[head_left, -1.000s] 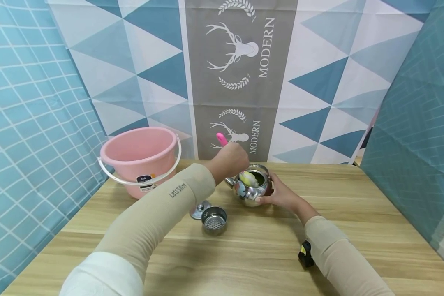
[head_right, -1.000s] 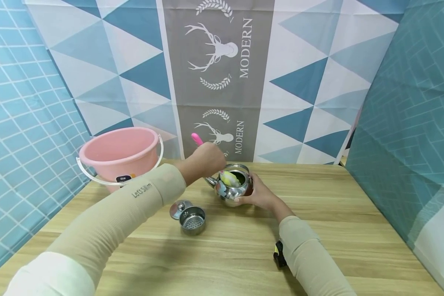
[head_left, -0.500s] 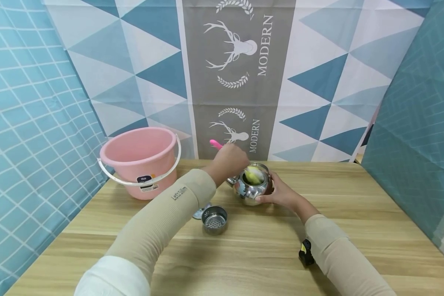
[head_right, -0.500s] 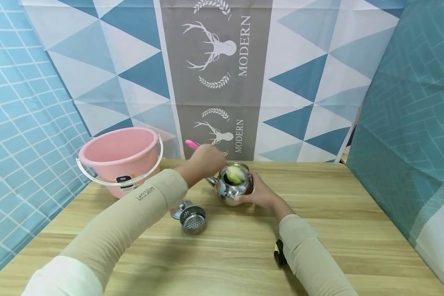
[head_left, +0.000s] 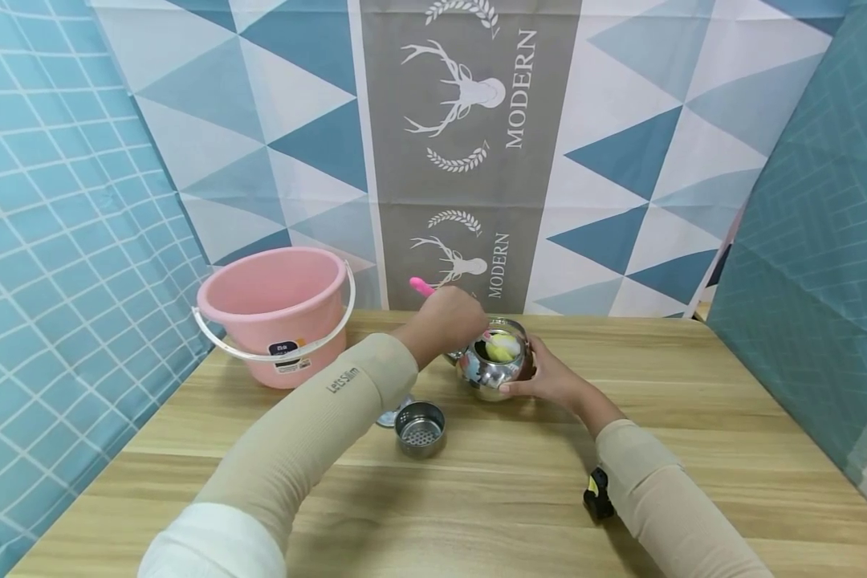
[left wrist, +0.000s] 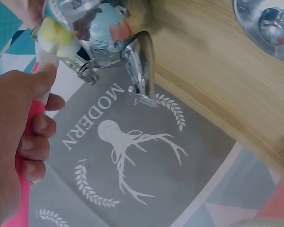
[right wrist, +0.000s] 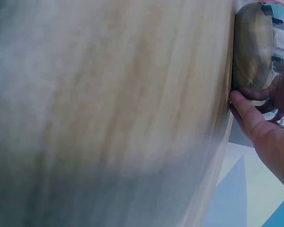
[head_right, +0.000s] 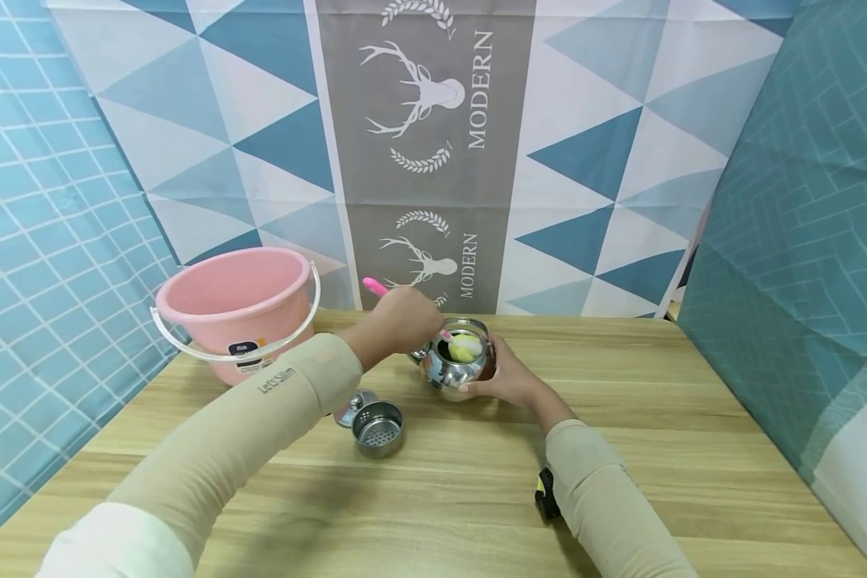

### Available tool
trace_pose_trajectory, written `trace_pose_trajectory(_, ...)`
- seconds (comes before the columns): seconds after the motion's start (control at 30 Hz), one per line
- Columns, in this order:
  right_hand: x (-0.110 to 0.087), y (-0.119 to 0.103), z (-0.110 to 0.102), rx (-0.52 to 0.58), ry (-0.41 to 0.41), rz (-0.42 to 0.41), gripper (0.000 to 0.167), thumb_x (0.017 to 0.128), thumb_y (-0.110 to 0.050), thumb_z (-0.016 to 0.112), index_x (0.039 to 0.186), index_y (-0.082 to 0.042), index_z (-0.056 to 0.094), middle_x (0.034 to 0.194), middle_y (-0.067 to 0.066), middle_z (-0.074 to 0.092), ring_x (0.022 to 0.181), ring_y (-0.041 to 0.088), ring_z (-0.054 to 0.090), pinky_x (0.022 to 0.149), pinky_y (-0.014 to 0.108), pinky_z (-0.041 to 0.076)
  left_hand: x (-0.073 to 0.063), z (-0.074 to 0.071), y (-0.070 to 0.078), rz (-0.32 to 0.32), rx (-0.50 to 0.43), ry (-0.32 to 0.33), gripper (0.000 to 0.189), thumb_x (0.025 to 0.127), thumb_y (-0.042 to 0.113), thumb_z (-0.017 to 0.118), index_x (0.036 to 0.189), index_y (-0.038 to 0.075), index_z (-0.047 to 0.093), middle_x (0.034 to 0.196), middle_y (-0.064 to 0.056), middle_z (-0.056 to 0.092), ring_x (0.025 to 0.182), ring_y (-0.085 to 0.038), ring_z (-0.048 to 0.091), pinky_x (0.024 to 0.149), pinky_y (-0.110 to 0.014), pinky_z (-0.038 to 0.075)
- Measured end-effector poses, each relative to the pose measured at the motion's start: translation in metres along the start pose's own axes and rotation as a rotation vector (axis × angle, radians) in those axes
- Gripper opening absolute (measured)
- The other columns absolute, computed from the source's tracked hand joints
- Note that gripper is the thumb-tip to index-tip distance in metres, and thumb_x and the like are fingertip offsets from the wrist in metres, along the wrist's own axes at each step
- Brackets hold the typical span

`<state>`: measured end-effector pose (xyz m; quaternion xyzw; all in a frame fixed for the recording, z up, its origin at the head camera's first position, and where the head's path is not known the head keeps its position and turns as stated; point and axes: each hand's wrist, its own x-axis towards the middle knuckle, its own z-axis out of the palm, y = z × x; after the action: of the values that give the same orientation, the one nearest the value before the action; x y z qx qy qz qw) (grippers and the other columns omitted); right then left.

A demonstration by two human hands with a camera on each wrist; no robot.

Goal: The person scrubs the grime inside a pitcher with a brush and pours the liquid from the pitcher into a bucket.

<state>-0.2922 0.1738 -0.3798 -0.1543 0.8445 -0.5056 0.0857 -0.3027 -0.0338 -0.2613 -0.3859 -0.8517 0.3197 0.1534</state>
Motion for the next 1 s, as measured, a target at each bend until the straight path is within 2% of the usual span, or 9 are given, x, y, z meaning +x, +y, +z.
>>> trace_pose_trajectory(0.13,-0.001,0.000,0.000,0.002,0.001,0.006,0.110,0.079,-0.026,0.083,0.154,-0.008,0.005,0.153,0.021,0.022,0.143,0.039,0.016,0.113,0.059,0.016,-0.001,-0.005,-0.001,0.030,-0.007,-0.010,0.014,0.088,0.018,0.062,0.075,0.023,0.063,0.068,0.009,0.058,0.059,-0.009,0.050,0.055,-0.030,0.049)
trace_pose_trajectory(0.3,-0.002,-0.001,0.000,-0.005,-0.001,0.015,0.112,0.079,-0.028,0.083,0.155,-0.008,0.003,0.155,0.022,0.018,0.144,0.040,0.014,0.112,0.060,0.017,-0.002,-0.011,-0.003,0.071,-0.003,-0.024,0.014,0.088,0.024,0.064,0.075,0.022,0.063,0.067,0.008,0.057,0.059,-0.010,0.049,0.056,-0.031,0.050)
trace_pose_trajectory(0.6,-0.004,-0.003,0.000,-0.037,-0.005,0.008,0.114,0.080,-0.029,0.082,0.155,-0.007,-0.001,0.157,0.022,0.014,0.145,0.040,0.009,0.113,0.060,0.015,0.000,-0.023,-0.003,0.127,0.078,-0.089,0.002,0.084,0.022,0.068,0.082,0.022,0.068,0.073,0.007,0.063,0.063,-0.011,0.054,0.063,-0.032,0.052)
trace_pose_trajectory(0.77,-0.005,-0.003,0.001,-0.045,-0.003,0.003,0.114,0.080,-0.030,0.081,0.155,-0.007,-0.001,0.157,0.022,0.016,0.145,0.041,0.011,0.112,0.060,0.017,0.002,-0.027,-0.001,0.094,0.091,-0.122,0.007,0.085,0.030,0.070,0.085,0.023,0.069,0.074,0.007,0.064,0.065,-0.011,0.056,0.064,-0.031,0.052)
trace_pose_trajectory(1.0,-0.006,-0.002,0.001,-0.028,0.005,-0.006,0.112,0.080,-0.029,0.082,0.155,-0.007,0.002,0.156,0.022,0.018,0.143,0.041,0.015,0.111,0.061,0.019,0.002,-0.029,0.004,0.007,0.137,-0.151,0.008,0.088,0.025,0.064,0.082,0.024,0.069,0.071,0.008,0.062,0.061,-0.008,0.052,0.059,-0.028,0.051)
